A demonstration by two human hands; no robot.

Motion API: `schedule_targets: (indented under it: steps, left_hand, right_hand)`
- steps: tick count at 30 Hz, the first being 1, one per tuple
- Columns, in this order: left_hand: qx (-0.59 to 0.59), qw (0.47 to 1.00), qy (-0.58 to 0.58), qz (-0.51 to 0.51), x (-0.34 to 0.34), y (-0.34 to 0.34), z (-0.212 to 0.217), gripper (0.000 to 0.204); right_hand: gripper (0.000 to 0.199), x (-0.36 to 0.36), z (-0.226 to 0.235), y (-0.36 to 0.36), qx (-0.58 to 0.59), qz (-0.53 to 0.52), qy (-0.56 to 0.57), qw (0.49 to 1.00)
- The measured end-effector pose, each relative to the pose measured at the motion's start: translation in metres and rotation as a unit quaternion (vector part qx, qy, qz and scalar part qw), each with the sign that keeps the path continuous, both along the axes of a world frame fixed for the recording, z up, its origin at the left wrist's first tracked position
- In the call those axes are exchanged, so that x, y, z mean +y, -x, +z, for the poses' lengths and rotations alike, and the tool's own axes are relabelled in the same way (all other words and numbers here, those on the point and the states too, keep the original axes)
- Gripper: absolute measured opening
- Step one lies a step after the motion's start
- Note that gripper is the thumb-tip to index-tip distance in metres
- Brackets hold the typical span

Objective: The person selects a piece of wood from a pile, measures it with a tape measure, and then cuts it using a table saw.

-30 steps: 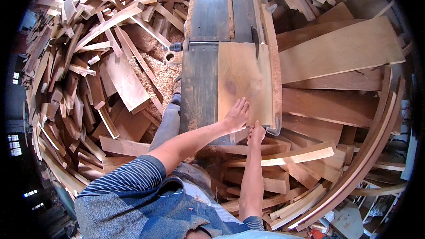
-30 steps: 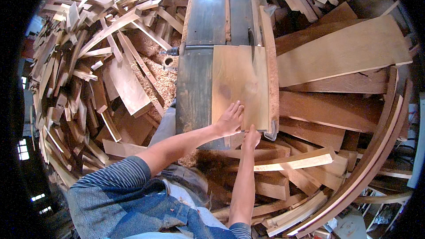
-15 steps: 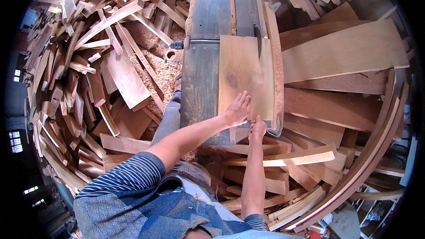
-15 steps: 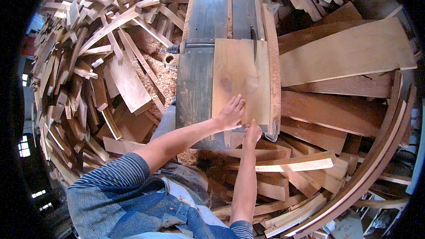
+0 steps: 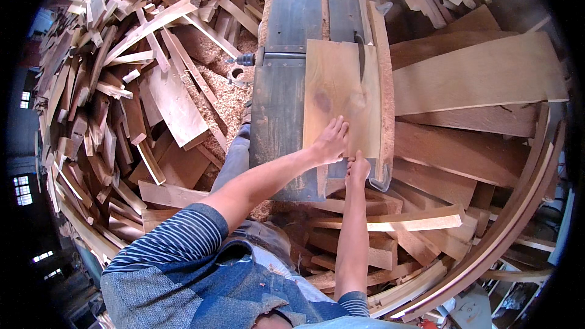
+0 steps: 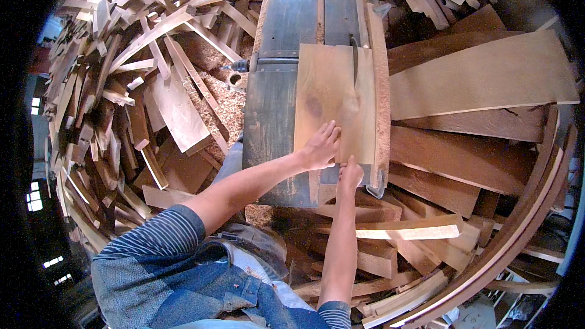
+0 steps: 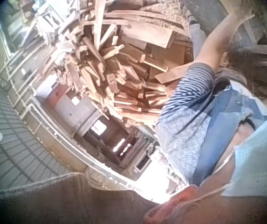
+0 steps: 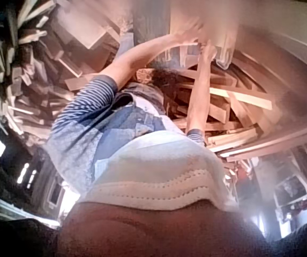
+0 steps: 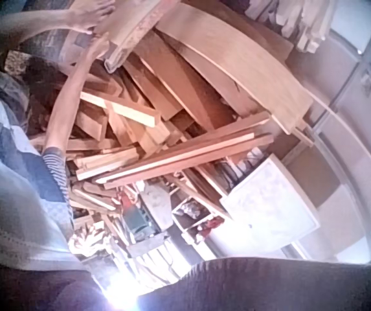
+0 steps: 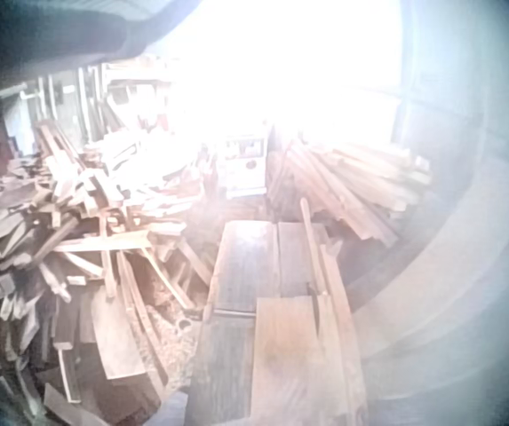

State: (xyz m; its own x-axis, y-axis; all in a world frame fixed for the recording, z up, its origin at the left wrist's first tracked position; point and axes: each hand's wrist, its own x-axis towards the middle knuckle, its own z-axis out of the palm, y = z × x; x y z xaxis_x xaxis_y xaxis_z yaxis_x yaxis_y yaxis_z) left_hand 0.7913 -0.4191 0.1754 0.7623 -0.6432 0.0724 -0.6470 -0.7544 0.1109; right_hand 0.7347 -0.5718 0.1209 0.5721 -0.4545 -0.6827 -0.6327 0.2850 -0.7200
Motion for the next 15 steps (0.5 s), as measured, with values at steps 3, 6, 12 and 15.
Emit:
schedule_targets:
  steps: [3, 6, 12, 15]
  left_hand:
    - [0.005, 1.000, -0.010, -0.006, 0.002, -0.008, 0.000, 0.078]
    - [0.004, 1.000, 0.001, -0.006, 0.004, -0.013, 0.001, 0.076]
    - [-0.011, 1.000, -0.003, 0.001, 0.006, -0.028, 0.001, 0.071]
    - [-0.003, 1.000, 0.024, 0.000, 0.007, -0.034, 0.004, 0.071]
  right_hand:
    - [0.048, 0.002, 0.002, -0.008, -0.002, 0.003, 0.000, 1.000]
    - [0.047, 0.003, 0.006, -0.015, 0.002, 0.009, 0.004, 1.000]
    - [0.045, 0.009, 0.019, -0.031, 0.021, 0.017, 0.006, 1.000]
    - [0.046, 0.009, 0.018, -0.039, 0.018, 0.014, 0.002, 1.000]
